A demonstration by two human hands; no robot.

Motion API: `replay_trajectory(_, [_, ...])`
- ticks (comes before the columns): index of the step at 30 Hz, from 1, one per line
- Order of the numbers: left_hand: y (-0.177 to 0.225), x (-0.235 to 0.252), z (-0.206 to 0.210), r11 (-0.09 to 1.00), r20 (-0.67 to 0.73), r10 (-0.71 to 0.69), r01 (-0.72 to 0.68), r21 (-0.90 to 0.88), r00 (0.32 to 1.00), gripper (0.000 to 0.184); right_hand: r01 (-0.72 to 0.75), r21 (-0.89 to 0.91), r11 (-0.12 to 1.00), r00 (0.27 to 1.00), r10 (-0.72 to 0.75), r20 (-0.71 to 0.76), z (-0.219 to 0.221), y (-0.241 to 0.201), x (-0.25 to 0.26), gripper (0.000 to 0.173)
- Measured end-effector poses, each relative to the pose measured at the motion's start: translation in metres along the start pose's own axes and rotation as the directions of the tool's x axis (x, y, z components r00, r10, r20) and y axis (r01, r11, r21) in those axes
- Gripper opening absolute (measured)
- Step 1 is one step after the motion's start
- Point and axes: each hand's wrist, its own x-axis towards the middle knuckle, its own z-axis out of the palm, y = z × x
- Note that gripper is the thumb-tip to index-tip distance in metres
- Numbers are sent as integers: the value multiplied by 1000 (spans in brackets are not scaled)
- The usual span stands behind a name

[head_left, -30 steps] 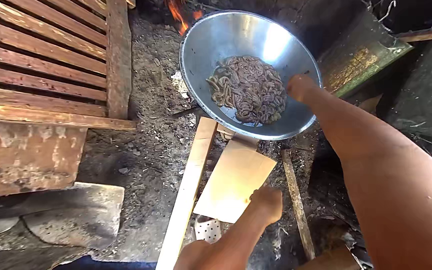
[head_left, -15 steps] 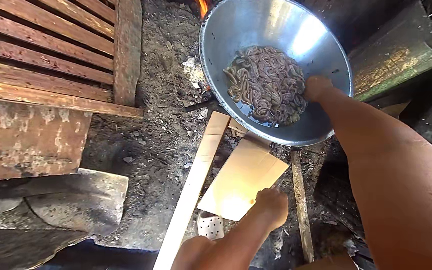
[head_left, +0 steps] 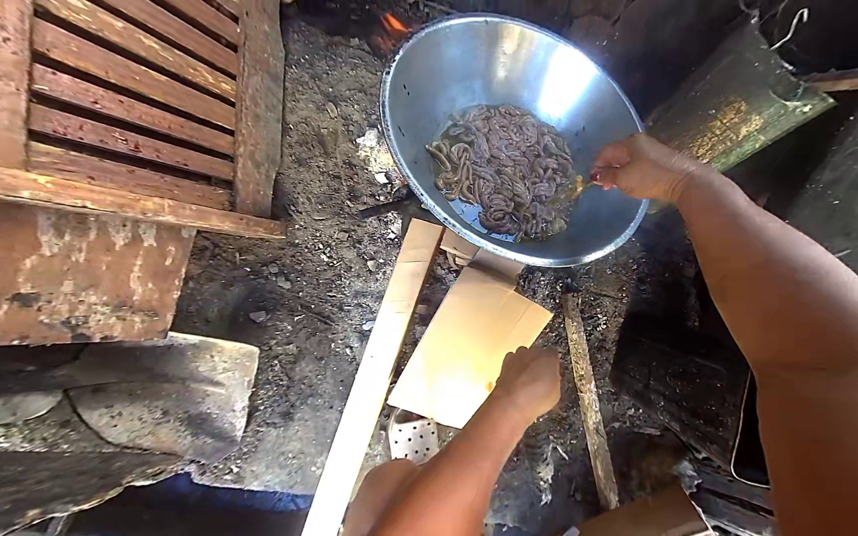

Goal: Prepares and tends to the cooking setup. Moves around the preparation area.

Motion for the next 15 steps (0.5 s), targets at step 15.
replay_trajectory(15, [50, 2, -128, 995, -792, 96, -65, 71, 603, 29, 222, 62, 973, 973, -217, -78, 30, -44, -58, 18])
